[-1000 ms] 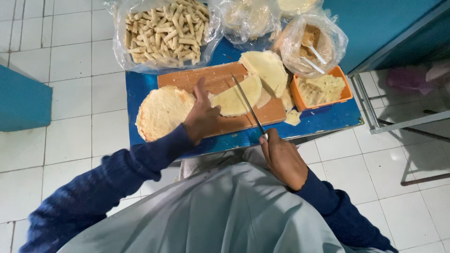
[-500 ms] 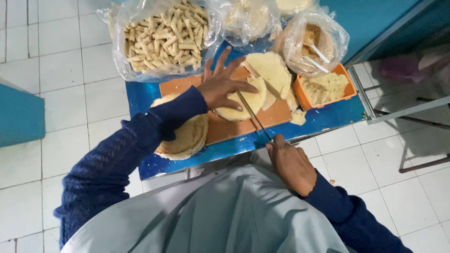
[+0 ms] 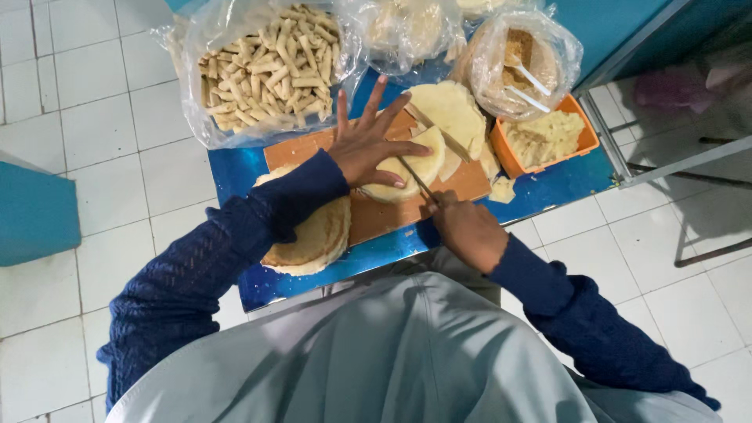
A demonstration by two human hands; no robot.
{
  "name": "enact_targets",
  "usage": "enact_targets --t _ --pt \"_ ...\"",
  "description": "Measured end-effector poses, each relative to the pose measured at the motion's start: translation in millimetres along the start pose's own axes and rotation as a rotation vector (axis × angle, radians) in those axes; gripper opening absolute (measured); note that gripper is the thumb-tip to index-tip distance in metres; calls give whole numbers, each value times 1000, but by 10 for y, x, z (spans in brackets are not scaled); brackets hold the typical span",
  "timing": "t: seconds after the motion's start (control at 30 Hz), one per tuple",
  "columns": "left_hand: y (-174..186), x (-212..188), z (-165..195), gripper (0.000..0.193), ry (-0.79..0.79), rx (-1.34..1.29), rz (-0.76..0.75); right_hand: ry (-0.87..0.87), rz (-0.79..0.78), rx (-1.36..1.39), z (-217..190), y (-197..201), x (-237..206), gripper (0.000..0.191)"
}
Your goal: The person sits at a small blue table and peels a thin outer layer off round flat cakes by hand, stacking the peeled layers and setting the cakes on a wooden board. They then hold each cake steady and cut it into wedge pieces with a knife, moving cut pieces aside.
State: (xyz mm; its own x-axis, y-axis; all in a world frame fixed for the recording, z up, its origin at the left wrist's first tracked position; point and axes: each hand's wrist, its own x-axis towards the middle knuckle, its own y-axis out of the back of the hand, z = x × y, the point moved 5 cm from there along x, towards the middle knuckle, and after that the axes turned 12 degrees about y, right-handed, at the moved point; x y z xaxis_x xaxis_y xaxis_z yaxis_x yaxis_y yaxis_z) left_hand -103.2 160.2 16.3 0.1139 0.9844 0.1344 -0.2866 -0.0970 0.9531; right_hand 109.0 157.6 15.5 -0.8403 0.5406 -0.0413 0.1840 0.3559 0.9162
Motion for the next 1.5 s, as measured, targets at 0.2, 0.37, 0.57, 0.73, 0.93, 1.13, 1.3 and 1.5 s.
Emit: enact_targets --t 0.2,0.37,0.57,0.73,0.93,1.13,1.3,1.5 --pt "11 -11 -18 71 24 -9 3 -174 -155 -85 191 -121 -411 40" --pt "-41 13 -22 74 -25 -24 -8 -81 -26 63 195 -193 -45 34" --pt "-25 -12 -78 74 9 55 30 -73 -26 55 223 -246 6 35" --pt "70 -86 16 74 -19 118 110 -105 -125 -3 332 -254 -433 39" --pt "169 -69 102 74 -22 151 157 -171 -224 -46 339 15 -1061 40" --pt "-189 -186 -85 80 253 -105 106 -543 -575 68 431 715 -1596 36" --pt "-570 -73 -351 70 417 -95 -105 -69 79 188 428 1006 -779 29" --pt "-485 -78 -410 56 399 -409 -135 685 419 189 290 829 431 35"
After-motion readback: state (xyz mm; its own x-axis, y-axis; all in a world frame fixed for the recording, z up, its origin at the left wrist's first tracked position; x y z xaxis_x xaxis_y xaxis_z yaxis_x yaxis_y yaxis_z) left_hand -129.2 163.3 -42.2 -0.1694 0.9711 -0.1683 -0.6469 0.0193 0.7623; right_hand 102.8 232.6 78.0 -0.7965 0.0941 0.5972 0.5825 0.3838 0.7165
